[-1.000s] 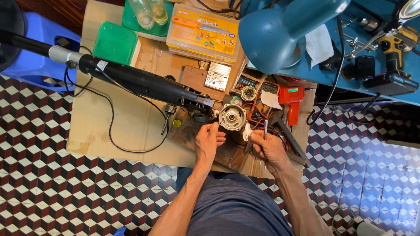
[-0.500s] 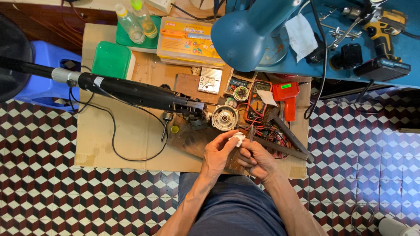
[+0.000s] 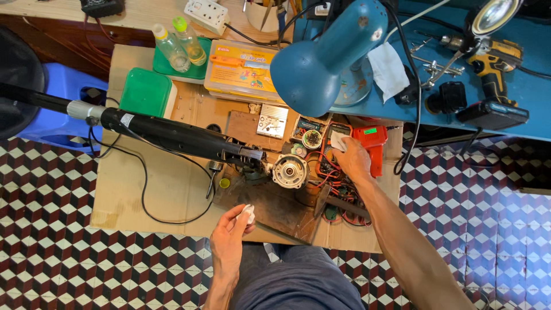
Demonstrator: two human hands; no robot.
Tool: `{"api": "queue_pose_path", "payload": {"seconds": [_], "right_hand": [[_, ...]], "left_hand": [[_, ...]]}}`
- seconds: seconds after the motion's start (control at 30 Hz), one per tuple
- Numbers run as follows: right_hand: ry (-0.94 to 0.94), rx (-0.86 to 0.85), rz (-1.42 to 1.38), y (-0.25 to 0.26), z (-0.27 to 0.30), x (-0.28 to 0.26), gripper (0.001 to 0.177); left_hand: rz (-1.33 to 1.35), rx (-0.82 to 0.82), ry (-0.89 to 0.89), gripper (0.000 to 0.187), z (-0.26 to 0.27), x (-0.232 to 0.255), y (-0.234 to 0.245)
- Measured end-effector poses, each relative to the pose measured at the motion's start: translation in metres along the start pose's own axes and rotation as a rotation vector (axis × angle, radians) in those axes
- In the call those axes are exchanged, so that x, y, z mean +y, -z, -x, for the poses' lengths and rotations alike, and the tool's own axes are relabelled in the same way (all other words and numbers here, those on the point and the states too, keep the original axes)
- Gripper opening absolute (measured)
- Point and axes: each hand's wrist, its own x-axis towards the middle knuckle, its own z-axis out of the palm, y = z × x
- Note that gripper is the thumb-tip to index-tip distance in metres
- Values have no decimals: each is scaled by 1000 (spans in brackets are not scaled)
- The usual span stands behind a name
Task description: The person cleans and assembles a small motor component on a workbench. They wipe the motor housing with a cloth, insert a metal shaft, and use a screwdriver to tighten a screw. The person also handles a small white plastic piece and applies a liquid from a bottle to the assembly.
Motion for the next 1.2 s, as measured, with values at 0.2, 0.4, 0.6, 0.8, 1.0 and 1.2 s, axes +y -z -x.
{"api": "queue_pose_path", "payload": {"seconds": [0.2,0.4,0.6,0.8,1.0,1.2], "right_hand": [[-174,-92,131,-17,-22,7,43],[-135,-130,139,-12,-32,17,30],[-183,-104,-102,39,0,-55,26],[-33,-414,-229,29,-20,-141,24],[154,-575,25,-76,-64,-125,36],[88,-861,10,-124,-77,-74,44]], "left_hand": [[83,105,48,38,8,-8,9],[56,91,67,40,5,5,5],[58,91,89,40,-7,21,12],[20,34,104,42,-35,30,22],[-12,-23,115,41,-52,46,36],[-52,-60,191,41,-68,67,56]]}}
